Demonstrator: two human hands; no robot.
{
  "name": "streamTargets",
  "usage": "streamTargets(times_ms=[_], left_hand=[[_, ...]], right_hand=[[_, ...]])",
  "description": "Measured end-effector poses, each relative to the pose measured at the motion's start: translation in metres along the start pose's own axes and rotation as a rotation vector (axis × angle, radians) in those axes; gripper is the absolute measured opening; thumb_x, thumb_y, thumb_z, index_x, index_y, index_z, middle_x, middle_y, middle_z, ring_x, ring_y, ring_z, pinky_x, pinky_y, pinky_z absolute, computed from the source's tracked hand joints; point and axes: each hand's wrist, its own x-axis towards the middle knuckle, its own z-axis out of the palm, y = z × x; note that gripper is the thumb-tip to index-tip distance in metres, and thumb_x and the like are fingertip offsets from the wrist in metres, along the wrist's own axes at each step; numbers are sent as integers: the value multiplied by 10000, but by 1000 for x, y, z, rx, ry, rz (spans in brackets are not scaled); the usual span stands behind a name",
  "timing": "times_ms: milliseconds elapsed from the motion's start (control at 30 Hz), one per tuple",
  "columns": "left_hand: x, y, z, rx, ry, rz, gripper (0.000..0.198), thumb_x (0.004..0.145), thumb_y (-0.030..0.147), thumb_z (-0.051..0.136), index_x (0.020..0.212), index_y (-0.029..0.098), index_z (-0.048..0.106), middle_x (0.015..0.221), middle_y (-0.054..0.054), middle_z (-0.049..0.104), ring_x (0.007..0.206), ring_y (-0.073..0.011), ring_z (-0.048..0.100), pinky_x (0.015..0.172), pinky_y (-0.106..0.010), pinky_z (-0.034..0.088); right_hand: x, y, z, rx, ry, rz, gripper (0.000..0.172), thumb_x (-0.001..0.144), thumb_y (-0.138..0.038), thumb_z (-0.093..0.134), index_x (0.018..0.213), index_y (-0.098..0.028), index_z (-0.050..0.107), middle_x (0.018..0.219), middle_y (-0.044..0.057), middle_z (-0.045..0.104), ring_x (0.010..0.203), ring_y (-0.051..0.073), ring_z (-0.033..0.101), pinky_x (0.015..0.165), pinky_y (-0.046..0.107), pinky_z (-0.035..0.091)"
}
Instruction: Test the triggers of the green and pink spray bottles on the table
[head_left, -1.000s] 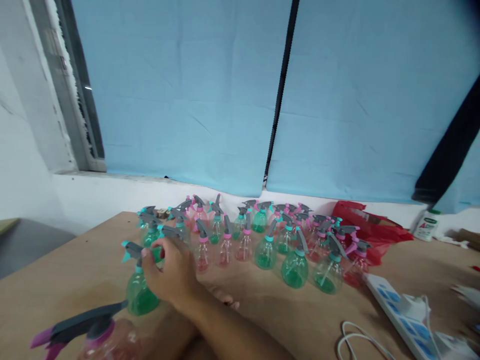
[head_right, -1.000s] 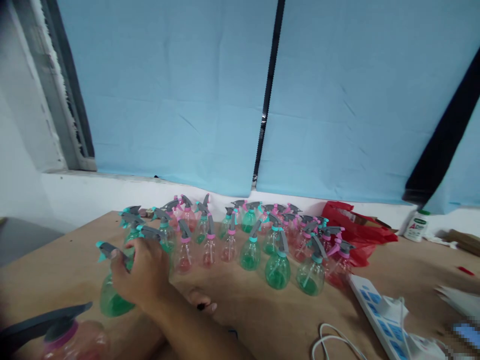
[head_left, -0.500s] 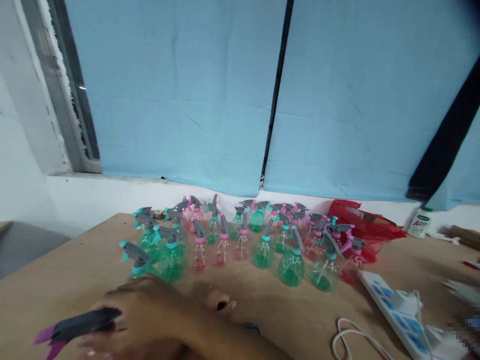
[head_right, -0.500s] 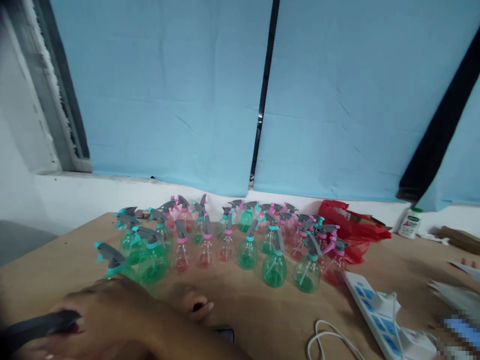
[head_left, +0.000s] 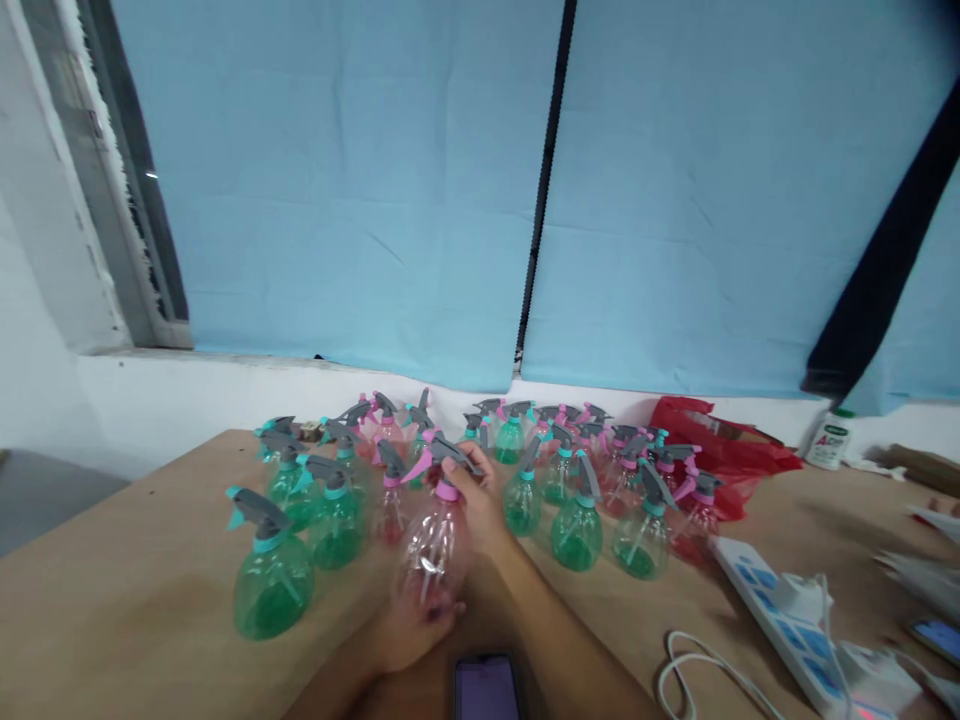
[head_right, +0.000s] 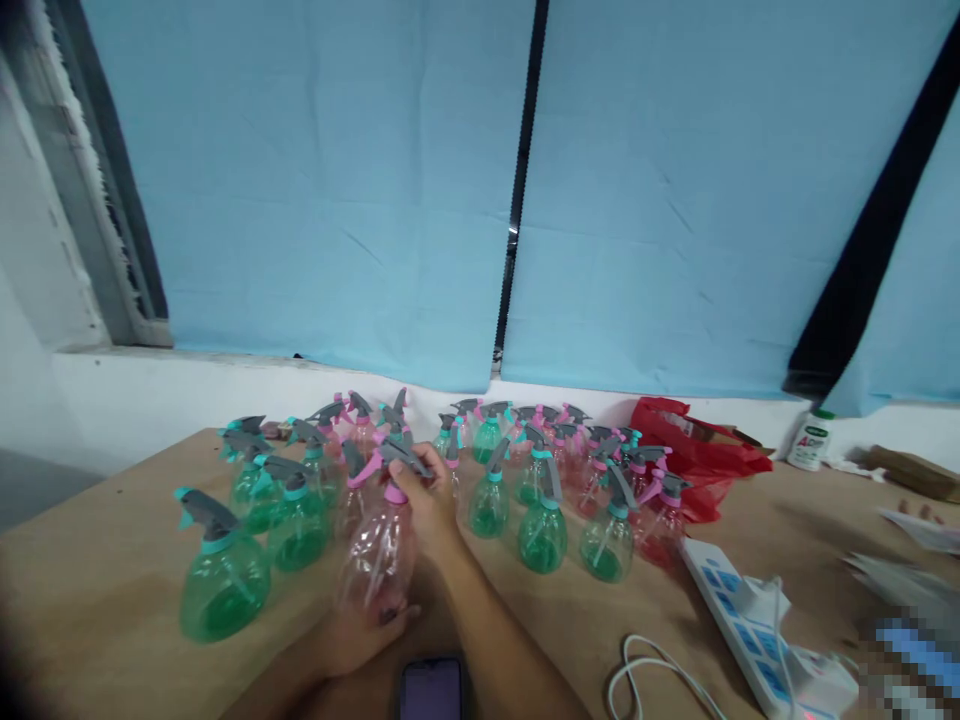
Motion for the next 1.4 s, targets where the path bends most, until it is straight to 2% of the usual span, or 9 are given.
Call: streamTargets(times_ms=[167,267,333,467,633,767,1067,1267,1400], left_hand=[[5,9,-7,4,-89,9,526,1046,591,448,677,222,511,651,26,518,664,-165,484,687,-307,387],[6,12,-11,29,-101,-7,593,1040,632,417,616,219,375,588,47,379,611,-145,399,634,-316,297],[7,14,-12,33,-121,-12,616,1037,660,405,611,218,350,580,53,351,598,-139,389,614,-319,262],[7,14,-12,39,-136,-12,633,1039,692,371,619,219,348,584,56,343,601,-138,398,607,-316,250],[7,12,-12,51,-131,-3,639,1040,702,371,625,215,362,588,56,361,599,-135,391,613,-316,253],[6,14,-11,52,-125,4,623,1046,673,386,625,214,363,587,55,355,597,-136,386,618,-317,265],[6,22,-15,37,-134,-4,602,1049,644,392,623,219,387,589,46,392,608,-145,417,620,-318,287],[6,23,-16,69,-134,-7,568,1047,600,417,630,216,381,591,49,397,613,-144,432,639,-325,285],[6,20,-14,103,-135,-14,563,1052,585,413,631,213,372,597,50,382,607,-139,420,639,-325,276]], right_hand=[[-2,-5,-62,-166,-66,33,528,810,-672,834,866,-270,496,645,-95,540,452,125,592,482,238,489],[-7,-5,-85,-243,-52,-19,489,854,-627,810,833,-270,477,631,-97,537,463,127,599,478,235,488],[-10,0,-93,-257,-61,-31,431,860,-580,810,857,-271,510,656,-79,594,491,138,615,503,252,509],[-11,14,-97,-342,-64,7,299,796,-438,826,981,-256,676,712,-35,675,521,141,597,526,263,495],[-8,20,-95,-412,-180,72,93,771,-325,718,834,-257,730,640,-27,674,561,164,599,584,285,506],[-7,18,-94,-317,-242,108,102,774,-323,698,846,-260,734,667,-25,700,590,180,647,670,323,556],[-10,22,-93,-253,-147,155,52,670,-289,640,671,-242,663,590,-28,654,535,152,593,592,272,489],[-5,16,-97,-294,-200,143,138,685,-258,609,753,-249,728,677,-10,707,591,163,627,605,275,485],[-6,20,-99,-250,-181,148,94,671,-265,634,728,-247,707,651,-18,692,544,151,599,594,274,487]])
